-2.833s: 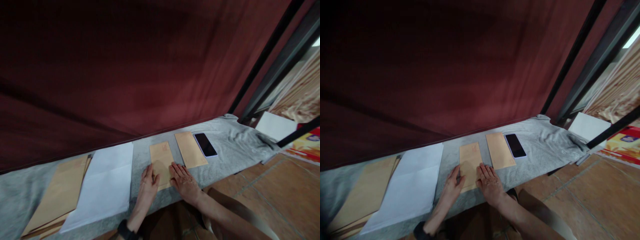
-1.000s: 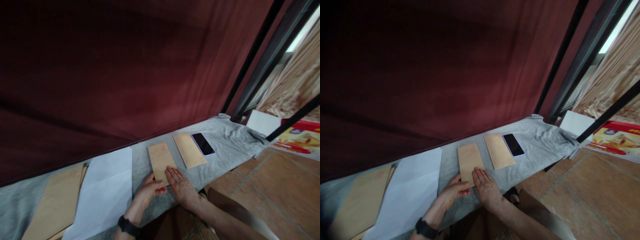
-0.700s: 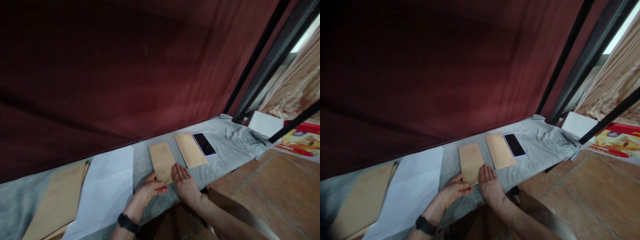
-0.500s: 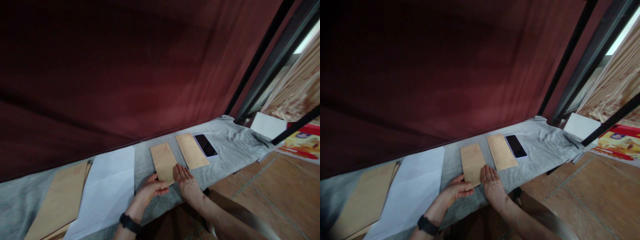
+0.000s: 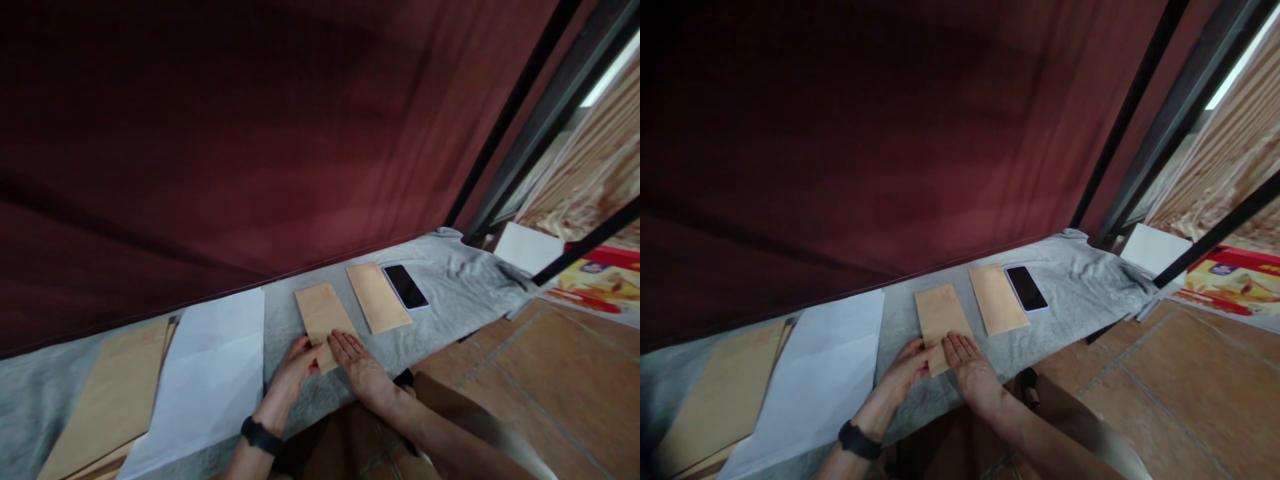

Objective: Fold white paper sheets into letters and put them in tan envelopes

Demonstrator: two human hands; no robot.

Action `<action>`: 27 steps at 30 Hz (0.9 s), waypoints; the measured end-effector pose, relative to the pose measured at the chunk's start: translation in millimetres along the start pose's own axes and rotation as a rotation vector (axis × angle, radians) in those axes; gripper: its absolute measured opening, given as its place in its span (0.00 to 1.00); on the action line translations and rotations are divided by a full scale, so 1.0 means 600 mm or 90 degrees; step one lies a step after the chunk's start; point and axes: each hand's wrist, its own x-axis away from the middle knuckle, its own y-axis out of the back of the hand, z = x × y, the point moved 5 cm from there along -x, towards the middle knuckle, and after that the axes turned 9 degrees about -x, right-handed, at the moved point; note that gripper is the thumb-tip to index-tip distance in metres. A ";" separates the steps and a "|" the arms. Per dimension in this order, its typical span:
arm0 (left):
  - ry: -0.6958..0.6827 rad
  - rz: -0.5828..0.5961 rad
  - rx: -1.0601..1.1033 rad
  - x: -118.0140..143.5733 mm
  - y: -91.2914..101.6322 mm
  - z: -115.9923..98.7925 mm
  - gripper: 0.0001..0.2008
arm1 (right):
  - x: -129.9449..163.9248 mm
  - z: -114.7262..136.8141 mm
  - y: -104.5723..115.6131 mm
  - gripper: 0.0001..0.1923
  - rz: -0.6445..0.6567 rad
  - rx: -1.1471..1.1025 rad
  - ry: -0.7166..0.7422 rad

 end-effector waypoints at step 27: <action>-0.495 -0.246 -0.870 -0.047 -0.048 -0.060 0.26 | 0.017 0.019 -0.001 0.28 0.017 -0.118 0.057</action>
